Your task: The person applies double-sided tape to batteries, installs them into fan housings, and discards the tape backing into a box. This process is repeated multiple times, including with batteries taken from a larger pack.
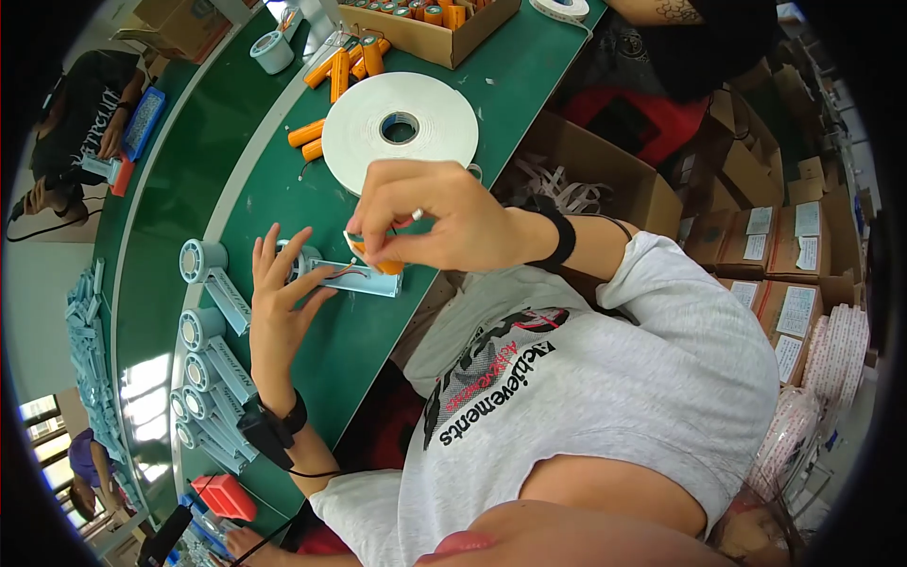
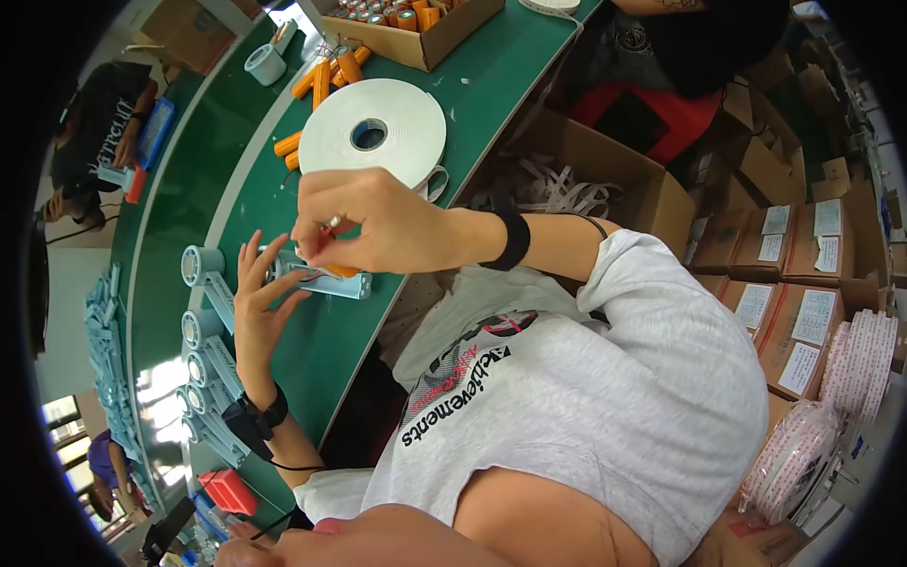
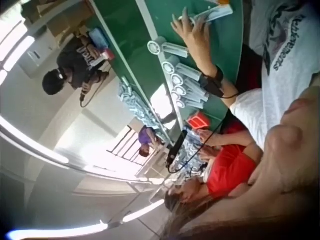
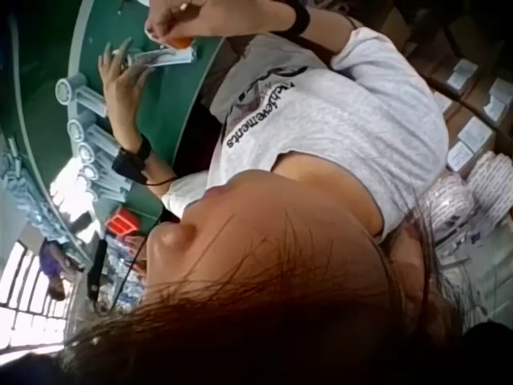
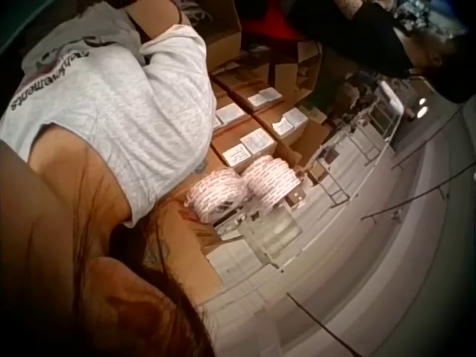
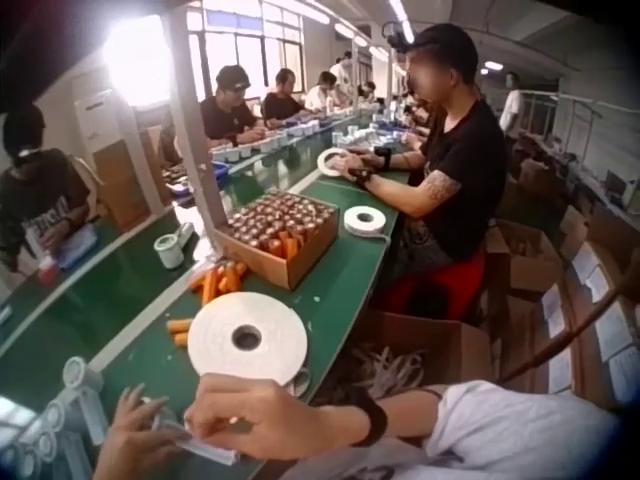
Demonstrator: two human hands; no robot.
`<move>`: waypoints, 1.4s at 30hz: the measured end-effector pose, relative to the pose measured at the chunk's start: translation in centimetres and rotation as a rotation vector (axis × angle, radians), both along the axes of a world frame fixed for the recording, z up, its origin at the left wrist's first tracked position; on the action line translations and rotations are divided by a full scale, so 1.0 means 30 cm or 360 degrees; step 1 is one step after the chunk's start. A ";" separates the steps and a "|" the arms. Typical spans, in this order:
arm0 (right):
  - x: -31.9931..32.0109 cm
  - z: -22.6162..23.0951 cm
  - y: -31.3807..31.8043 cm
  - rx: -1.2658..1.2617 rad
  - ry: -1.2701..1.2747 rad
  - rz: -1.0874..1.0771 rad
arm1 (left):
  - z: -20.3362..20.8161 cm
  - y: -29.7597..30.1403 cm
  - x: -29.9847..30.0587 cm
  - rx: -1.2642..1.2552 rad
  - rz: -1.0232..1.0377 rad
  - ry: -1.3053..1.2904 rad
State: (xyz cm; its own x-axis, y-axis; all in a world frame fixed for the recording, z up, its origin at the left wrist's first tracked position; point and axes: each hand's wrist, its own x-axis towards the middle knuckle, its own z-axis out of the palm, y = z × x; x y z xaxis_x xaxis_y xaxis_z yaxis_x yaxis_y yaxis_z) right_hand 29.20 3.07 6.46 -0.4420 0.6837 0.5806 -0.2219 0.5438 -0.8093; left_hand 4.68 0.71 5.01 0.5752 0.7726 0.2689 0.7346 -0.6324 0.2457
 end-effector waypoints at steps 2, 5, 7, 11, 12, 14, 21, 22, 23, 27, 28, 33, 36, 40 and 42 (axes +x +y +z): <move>-0.021 -0.022 -0.012 0.0106 -0.0044 -0.0004 | -0.012 -0.016 0.020 0.0037 0.0038 0.0035; -0.048 -0.085 -0.022 0.0312 -0.0110 -0.0039 | -0.002 -0.017 0.051 0.0105 0.0082 0.0128; -0.058 -0.126 -0.030 0.0609 -0.0181 -0.0121 | -0.001 -0.011 0.052 0.0090 0.0064 0.0022; -0.073 -0.153 -0.053 0.0834 -0.0480 -0.0132 | -0.046 -0.014 0.028 -0.0252 0.0325 -0.0798; -0.075 -0.156 -0.057 0.0873 -0.0609 -0.0131 | -0.059 -0.014 0.023 -0.0416 0.0444 -0.1178; -0.094 -0.165 -0.048 0.0971 -0.0738 -0.0211 | -0.087 -0.002 0.024 -0.0323 0.0406 -0.1175; -0.164 -0.178 -0.040 0.1073 -0.1304 -0.0266 | -0.107 -0.005 0.026 -0.0122 0.0341 -0.1148; -0.161 -0.175 -0.040 0.1056 -0.1354 -0.0237 | -0.104 -0.006 0.031 -0.0147 0.0375 -0.1135; -0.159 -0.171 -0.046 0.1036 -0.1399 -0.0204 | -0.100 -0.011 0.032 -0.0174 0.0414 -0.1118; -0.091 -0.175 -0.074 0.1005 -0.1203 -0.0277 | -0.093 -0.019 0.013 -0.0299 0.0417 -0.1128; -0.068 -0.176 -0.075 0.0998 -0.1083 -0.0322 | -0.092 -0.020 0.021 -0.0350 0.0405 -0.1143; -0.115 -0.164 -0.110 0.1123 -0.1337 -0.0448 | 0.058 -0.030 0.044 -0.0492 0.0391 -0.0855; -0.119 -0.086 -0.056 0.0782 -0.1708 0.0019 | 0.095 0.018 0.056 -0.0718 0.0648 -0.0017; 0.022 -0.020 0.133 0.0632 -0.0922 0.0213 | 0.160 0.121 -0.083 -0.0430 0.0672 -0.0018; 0.051 0.084 0.214 0.0575 -0.1271 -0.0053 | 0.192 0.247 -0.213 -0.0314 0.0908 -0.0059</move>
